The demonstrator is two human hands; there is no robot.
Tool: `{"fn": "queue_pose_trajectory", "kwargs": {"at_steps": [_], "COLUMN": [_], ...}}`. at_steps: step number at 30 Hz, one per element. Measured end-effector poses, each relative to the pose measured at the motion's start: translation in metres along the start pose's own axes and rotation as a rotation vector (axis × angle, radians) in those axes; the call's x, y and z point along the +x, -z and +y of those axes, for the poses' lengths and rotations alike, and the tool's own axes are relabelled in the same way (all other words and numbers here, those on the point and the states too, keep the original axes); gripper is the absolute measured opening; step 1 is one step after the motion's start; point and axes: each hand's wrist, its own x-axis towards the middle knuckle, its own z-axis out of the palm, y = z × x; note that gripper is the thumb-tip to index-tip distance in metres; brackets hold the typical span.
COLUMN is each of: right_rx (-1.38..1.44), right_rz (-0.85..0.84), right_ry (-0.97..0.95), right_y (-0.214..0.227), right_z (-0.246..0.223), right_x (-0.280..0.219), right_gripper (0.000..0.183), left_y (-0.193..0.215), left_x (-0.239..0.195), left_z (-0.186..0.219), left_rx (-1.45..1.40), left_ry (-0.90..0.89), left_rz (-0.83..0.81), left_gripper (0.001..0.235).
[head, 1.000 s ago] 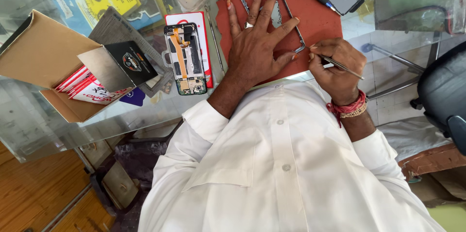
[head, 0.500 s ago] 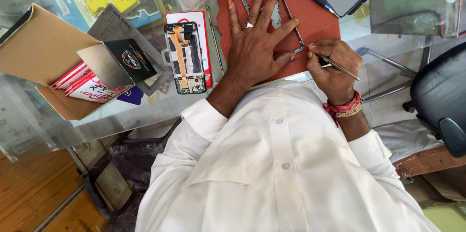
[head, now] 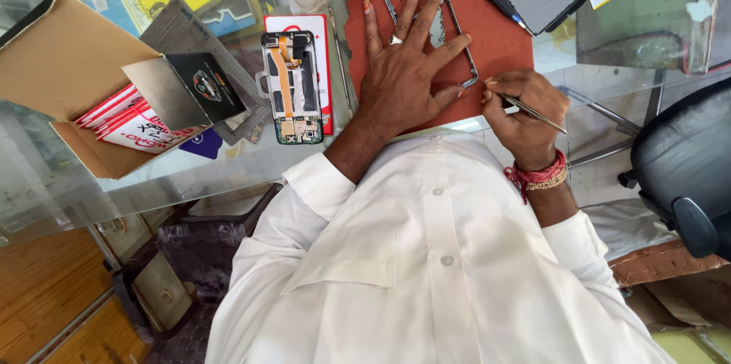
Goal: The person uses tweezers to carefully remove small components from a disassembled smartphone frame on a red mat. The person repeatedly picks and places tiny parts while holding the frame steady with the other hand.
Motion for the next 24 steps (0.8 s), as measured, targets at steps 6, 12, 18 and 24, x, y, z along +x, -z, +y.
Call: {"fn": "queue_pose_trajectory", "kwargs": {"at_steps": [6,12,18,24], "right_rx": [-0.043,-0.037,0.025,-0.029], "right_rz": [0.029,-0.004,-0.005,0.012], "right_ry": [0.045,0.039,-0.021,0.018], "right_y": [-0.002,-0.0011,-0.0001,-0.0029], "right_z": [0.0018,0.0032,0.0023,0.0021], "right_x": [-0.0022,-0.0025,-0.0027,-0.0007], "right_gripper": [0.016,0.017,0.015,0.016], "left_y": [-0.0035,-0.0049,-0.0049,-0.0031], "left_x": [-0.0015,-0.0022,-0.0012,-0.0014], "left_z": [-0.0018,-0.0029,-0.0033,-0.0036], "left_rx": [0.031,0.013,0.003,0.007], "left_ry": [-0.018,-0.014,-0.013,-0.02], "left_rz": [0.025,0.019,0.018,0.018], "left_gripper": [0.064,0.064,0.065,0.063]}}
